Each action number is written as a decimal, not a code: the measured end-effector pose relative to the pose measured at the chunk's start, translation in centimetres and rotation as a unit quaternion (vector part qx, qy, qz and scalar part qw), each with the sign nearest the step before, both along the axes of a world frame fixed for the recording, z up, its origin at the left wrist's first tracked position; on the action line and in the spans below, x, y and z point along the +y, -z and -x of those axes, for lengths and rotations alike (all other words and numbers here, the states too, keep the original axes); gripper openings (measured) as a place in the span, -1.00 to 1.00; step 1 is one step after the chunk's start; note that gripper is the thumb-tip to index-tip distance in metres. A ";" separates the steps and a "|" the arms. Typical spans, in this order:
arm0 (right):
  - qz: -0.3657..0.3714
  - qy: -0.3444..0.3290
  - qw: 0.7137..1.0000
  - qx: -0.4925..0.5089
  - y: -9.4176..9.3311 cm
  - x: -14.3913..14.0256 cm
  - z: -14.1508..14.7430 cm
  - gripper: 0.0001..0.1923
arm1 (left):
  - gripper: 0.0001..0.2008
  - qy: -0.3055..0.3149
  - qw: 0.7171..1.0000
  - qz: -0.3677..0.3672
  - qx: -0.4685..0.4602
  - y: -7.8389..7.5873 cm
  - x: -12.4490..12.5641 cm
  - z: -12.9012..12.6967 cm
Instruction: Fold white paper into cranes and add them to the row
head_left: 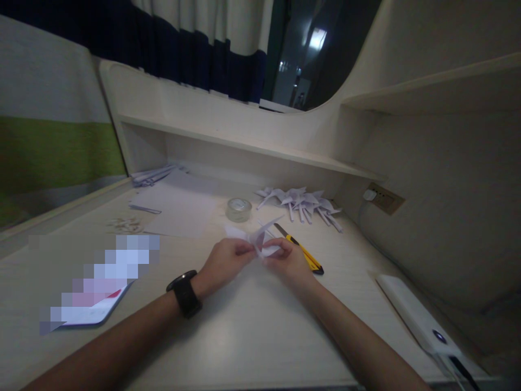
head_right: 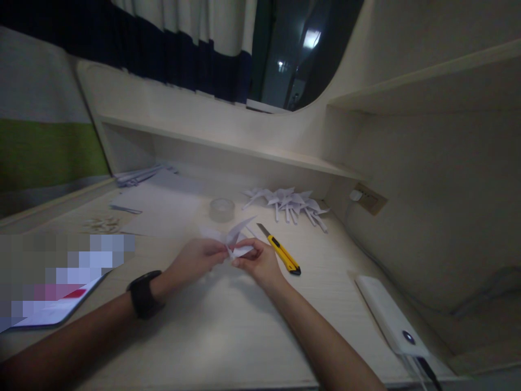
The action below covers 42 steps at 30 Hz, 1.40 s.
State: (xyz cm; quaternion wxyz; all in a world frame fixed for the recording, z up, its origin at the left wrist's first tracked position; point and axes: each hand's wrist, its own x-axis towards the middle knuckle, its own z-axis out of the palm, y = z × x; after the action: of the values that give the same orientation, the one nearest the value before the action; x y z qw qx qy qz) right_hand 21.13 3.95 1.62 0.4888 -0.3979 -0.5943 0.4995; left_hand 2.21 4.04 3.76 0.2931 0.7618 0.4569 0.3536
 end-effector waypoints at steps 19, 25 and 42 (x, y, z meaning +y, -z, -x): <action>-0.084 0.020 0.995 -0.044 -1.2 -1.1 0.6 -0.60 | -0.82 -0.051 0.999 -0.003 -0.008 -0.2 -0.9 -0.2; -0.146 0.033 0.986 -0.069 -1.4 -1.5 0.8 -0.62 | -0.83 -0.056 0.998 -0.019 -0.014 -0.4 -0.9 -0.2; -0.134 0.048 0.988 -0.063 -1.0 -1.4 0.8 -0.59 | -0.86 -0.046 0.998 -0.029 -0.033 -0.2 -0.8 -0.5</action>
State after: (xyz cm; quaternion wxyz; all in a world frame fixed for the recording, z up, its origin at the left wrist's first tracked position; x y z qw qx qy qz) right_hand 20.34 2.51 2.64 0.5225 -0.3880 -0.6658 0.3649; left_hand 2.70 3.22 3.99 0.2694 0.7363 0.4707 0.4046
